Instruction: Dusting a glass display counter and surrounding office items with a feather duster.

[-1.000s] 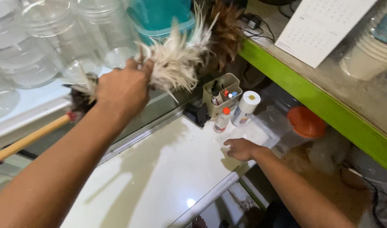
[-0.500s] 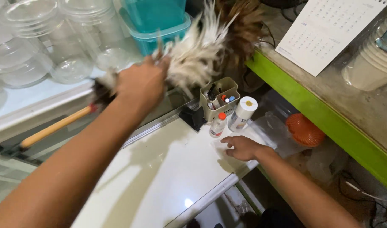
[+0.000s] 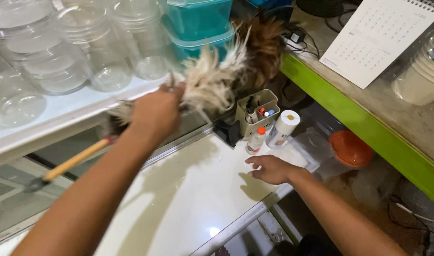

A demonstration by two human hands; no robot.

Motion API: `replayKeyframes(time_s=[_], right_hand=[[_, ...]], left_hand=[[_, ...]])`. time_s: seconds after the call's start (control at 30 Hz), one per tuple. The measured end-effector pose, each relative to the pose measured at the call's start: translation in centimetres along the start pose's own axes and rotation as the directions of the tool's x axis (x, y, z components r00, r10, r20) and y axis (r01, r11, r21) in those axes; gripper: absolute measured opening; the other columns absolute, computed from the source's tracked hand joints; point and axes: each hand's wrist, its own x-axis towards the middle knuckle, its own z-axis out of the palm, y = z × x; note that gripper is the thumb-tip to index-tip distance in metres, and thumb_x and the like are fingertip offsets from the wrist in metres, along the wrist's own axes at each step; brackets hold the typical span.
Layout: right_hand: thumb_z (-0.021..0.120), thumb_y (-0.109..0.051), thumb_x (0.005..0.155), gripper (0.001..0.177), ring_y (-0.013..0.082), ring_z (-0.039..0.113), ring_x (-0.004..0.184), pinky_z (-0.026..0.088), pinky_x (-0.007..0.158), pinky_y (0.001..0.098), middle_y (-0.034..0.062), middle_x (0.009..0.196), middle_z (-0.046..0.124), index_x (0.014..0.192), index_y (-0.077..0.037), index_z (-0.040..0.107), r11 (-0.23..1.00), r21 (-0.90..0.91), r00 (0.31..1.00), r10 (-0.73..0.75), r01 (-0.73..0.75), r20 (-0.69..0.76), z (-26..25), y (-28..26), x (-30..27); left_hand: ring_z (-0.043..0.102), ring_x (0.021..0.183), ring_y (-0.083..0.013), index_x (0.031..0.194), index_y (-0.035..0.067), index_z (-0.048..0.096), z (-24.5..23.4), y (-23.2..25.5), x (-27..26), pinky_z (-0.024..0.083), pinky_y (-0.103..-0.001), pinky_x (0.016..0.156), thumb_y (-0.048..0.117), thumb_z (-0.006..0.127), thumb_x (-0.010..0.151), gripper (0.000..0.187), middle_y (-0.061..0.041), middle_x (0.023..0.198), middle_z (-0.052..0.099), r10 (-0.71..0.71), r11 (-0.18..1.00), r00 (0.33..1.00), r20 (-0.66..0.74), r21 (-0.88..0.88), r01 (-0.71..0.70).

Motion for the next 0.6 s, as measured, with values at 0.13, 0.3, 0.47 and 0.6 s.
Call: replayKeyframes(time_s=[0.13,0.3,0.47,0.6], right_hand=[[0.066,-0.031,0.093,0.057,0.0223,0.069,0.113,0.055,0.099,0.0363,0.0097,0.120,0.074,0.147,-0.018,0.052,0.931,0.347,0.992,-0.087,0.115,-0.096,0.0,-4.4,-2.4],[0.063,-0.022,0.098,0.072,0.0264,0.069,0.117,0.054,0.093,0.0450,0.0113,0.127,0.073,0.158,-0.040,0.028,0.177,0.970,0.983,0.050,0.166,-0.177,-2.1,-9.6,-6.1],[0.069,0.004,0.086,0.048,0.0301,0.069,0.103,0.058,0.089,0.0417,0.0165,0.114,0.072,0.132,0.003,0.060,0.347,0.778,0.775,0.183,0.524,-0.604,0.1,-4.8,-2.7],[0.068,0.005,0.081,0.062,0.0258,0.068,0.102,0.059,0.088,0.0405,0.0178,0.118,0.070,0.140,-0.011,0.056,0.647,0.639,0.603,0.330,0.416,-0.726,-3.1,-4.8,-7.3]], left_hand=[[0.068,0.107,-0.0442,0.134,0.013,0.059,3.2,4.6,3.4,0.053,-0.056,0.089,0.035,0.062,0.093,0.046,-0.023,0.116,0.069,-0.027,0.949,0.992,0.123,-0.309,0.065],[0.066,0.117,-0.0437,0.129,0.007,0.063,8.6,11.3,5.2,0.050,-0.051,0.100,0.041,0.063,0.094,0.049,-0.025,0.120,0.071,0.033,0.723,0.993,0.117,-0.689,0.057],[0.056,0.131,-0.0414,0.144,-0.004,0.033,11.9,17.3,4.6,0.043,-0.045,0.108,0.052,0.057,0.100,0.075,-0.027,0.137,0.058,0.239,0.272,0.963,0.125,-0.961,0.058],[0.052,0.133,-0.0413,0.148,0.001,0.032,3.2,14.3,1.5,0.041,-0.048,0.110,0.062,0.050,0.101,0.079,-0.027,0.140,0.055,0.343,0.521,0.920,0.189,-0.853,-0.020]])
